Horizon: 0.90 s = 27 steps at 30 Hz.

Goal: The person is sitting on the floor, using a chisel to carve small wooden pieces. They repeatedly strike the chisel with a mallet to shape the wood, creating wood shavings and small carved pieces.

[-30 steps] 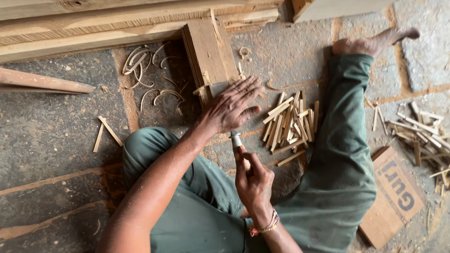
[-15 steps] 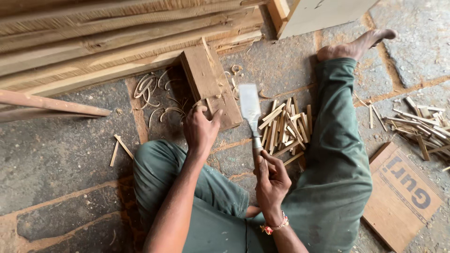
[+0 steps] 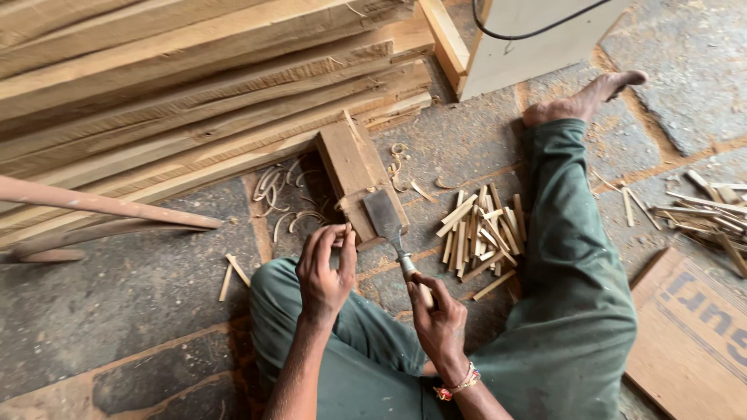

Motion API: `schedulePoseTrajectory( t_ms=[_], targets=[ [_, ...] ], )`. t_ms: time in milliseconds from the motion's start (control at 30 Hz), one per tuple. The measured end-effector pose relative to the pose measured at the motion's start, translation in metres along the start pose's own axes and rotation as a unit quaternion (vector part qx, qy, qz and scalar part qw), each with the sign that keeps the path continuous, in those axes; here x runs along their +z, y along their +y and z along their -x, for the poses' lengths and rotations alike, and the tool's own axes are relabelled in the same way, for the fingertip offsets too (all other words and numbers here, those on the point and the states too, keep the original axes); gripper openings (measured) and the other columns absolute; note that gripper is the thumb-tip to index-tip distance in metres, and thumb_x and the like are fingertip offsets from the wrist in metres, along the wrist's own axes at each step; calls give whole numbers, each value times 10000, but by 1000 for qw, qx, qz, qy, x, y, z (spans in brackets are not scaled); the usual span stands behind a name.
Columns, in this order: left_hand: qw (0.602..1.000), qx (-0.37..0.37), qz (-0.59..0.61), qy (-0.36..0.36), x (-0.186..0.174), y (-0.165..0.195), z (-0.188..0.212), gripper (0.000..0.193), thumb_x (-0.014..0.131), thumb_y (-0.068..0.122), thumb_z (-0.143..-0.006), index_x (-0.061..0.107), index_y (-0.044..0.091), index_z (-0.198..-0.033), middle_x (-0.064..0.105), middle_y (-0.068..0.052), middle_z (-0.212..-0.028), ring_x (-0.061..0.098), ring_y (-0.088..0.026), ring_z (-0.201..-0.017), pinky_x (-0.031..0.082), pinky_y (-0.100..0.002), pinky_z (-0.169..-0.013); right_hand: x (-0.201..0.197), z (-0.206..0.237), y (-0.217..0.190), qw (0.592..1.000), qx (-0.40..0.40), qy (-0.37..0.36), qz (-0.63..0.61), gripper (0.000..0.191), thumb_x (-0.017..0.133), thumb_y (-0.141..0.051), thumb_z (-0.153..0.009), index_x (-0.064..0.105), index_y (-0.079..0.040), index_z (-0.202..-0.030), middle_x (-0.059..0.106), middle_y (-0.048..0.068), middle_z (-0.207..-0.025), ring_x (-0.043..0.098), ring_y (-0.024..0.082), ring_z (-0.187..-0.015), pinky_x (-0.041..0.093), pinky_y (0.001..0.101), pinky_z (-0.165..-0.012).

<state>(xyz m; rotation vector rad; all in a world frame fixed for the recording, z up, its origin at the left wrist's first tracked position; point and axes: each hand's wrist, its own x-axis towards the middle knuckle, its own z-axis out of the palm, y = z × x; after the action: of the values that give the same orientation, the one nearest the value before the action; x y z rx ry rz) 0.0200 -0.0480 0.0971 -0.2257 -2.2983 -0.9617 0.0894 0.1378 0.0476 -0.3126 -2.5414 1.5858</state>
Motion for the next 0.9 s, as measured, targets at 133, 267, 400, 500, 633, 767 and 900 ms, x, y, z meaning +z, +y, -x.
schedulePoseTrajectory(
  t_ms=[133,267,400,500,633,767,900],
  targets=[
    [996,78,-41,30,-25,18,-7,144,685,30,-994,651,-14,-1126,700,-132,-1056,730,-247,-970,614,-322,-813,0,-2,-2,999,-39,-2,5,178,719,-196,-937,720,-98,-1086,666,65,-549,621,83,-437,430,300,-401],
    [990,115,-59,49,-42,16,-6,145,681,28,-988,658,-29,-1119,705,-147,-1041,727,-260,-944,612,-331,-788,0,-3,-2,999,-25,-18,15,179,705,-211,-939,715,-109,-1087,678,67,-537,637,89,-427,428,309,-383],
    [985,53,-164,24,-72,-28,4,123,661,58,-1008,675,-10,-1109,707,-151,-996,735,-258,-873,612,-328,-693,1,-3,3,999,-33,-14,17,189,709,-213,-938,712,-101,-1091,668,71,-528,608,105,-411,394,313,-365],
    [960,-110,-255,22,-114,-90,25,143,650,121,-1009,718,31,-1096,690,-163,-912,712,-292,-760,550,-407,-624,2,-3,9,999,-30,-27,31,192,709,-216,-949,714,-104,-1104,667,68,-516,573,116,-390,358,320,-353],
    [909,-215,-355,-36,-150,-175,60,147,685,194,-944,758,75,-990,694,-183,-850,681,-393,-801,541,-497,-713,5,-4,15,998,-14,-51,37,206,697,-227,-965,685,-103,-1129,682,57,-542,574,109,-376,361,320,-327],
    [890,-266,-362,-76,-149,-211,82,223,695,310,-919,797,131,-1004,701,-164,-844,673,-376,-783,545,-503,-711,5,-2,13,998,-26,-46,40,230,693,-252,-968,668,-115,-1152,674,73,-554,605,110,-407,398,313,-349],
    [823,-445,-327,-135,-135,-210,73,501,689,587,-956,749,90,-938,666,-74,-719,604,-233,-645,475,-450,-621,3,-1,8,997,-37,-31,57,231,698,-274,-969,669,-131,-1148,654,95,-552,611,134,-425,420,331,-393]
  ],
)
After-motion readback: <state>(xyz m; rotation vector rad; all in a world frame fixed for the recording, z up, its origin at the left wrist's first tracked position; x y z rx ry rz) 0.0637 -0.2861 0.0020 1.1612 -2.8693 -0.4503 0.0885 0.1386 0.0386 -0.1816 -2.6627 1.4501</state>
